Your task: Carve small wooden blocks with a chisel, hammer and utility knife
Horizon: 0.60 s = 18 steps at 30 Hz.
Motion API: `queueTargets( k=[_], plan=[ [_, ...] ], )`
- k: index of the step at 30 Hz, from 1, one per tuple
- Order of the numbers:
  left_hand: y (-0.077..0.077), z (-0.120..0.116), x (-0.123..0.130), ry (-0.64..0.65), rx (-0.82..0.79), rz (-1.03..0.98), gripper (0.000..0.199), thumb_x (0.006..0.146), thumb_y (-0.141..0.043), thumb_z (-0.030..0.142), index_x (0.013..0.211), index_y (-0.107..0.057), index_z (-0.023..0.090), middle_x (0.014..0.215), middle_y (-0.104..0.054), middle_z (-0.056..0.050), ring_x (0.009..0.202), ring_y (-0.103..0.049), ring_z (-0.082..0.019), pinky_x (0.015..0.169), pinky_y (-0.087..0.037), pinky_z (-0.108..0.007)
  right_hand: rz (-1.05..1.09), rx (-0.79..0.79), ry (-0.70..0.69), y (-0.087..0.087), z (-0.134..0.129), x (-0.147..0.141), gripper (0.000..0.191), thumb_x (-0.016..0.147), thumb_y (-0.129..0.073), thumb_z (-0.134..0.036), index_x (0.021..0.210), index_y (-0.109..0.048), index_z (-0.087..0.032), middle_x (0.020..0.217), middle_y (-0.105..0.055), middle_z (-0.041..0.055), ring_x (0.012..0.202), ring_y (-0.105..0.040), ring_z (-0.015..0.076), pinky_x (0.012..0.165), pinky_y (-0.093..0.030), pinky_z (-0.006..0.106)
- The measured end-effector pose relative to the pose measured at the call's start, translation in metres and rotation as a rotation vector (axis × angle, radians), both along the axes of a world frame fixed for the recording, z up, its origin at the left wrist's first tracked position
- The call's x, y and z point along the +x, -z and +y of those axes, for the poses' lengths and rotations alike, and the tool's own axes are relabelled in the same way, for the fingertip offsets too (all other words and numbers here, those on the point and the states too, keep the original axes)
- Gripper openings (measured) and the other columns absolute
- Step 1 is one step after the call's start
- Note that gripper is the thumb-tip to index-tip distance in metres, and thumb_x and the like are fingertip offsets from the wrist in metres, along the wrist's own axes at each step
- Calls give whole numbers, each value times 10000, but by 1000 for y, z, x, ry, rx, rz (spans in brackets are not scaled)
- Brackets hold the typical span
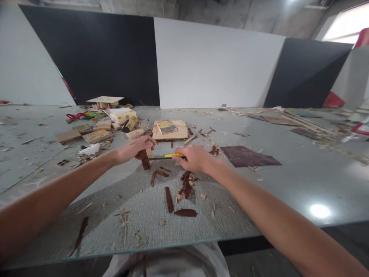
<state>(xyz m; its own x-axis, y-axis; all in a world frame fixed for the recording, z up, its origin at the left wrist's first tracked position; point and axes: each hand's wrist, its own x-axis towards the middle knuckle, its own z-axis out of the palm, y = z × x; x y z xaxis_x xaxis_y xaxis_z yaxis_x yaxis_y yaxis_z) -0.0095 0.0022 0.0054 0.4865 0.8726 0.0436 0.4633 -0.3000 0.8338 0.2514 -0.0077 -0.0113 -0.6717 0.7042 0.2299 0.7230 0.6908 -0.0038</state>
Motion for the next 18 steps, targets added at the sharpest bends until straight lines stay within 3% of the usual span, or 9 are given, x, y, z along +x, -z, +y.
queueTargets(
  k=[5,12,18],
  plan=[
    [7,9,-7,-49,-24,-18,301,895,-410,520,888,-422,220,727,-430,5,608,-417,-126,515,-341,-249,-10,-72,36,0,2,0,389,945,-330,-447,879,-607,-182,721,-652,77,565,-503,152,541,-255,293],
    [11,11,-6,-119,144,54,300,905,-396,491,801,-353,213,710,-418,-1,567,-376,-122,509,-339,-270,-10,-131,71,-6,-3,-2,445,942,-311,-490,907,-632,-183,725,-665,85,541,-499,153,519,-269,296],
    [12,9,-5,-141,68,20,310,900,-385,517,816,-330,224,718,-461,-2,542,-435,-122,466,-368,-263,-53,-114,148,-11,-13,-11,484,940,-285,-482,912,-662,-180,672,-646,96,557,-519,181,509,-265,312]
  ],
)
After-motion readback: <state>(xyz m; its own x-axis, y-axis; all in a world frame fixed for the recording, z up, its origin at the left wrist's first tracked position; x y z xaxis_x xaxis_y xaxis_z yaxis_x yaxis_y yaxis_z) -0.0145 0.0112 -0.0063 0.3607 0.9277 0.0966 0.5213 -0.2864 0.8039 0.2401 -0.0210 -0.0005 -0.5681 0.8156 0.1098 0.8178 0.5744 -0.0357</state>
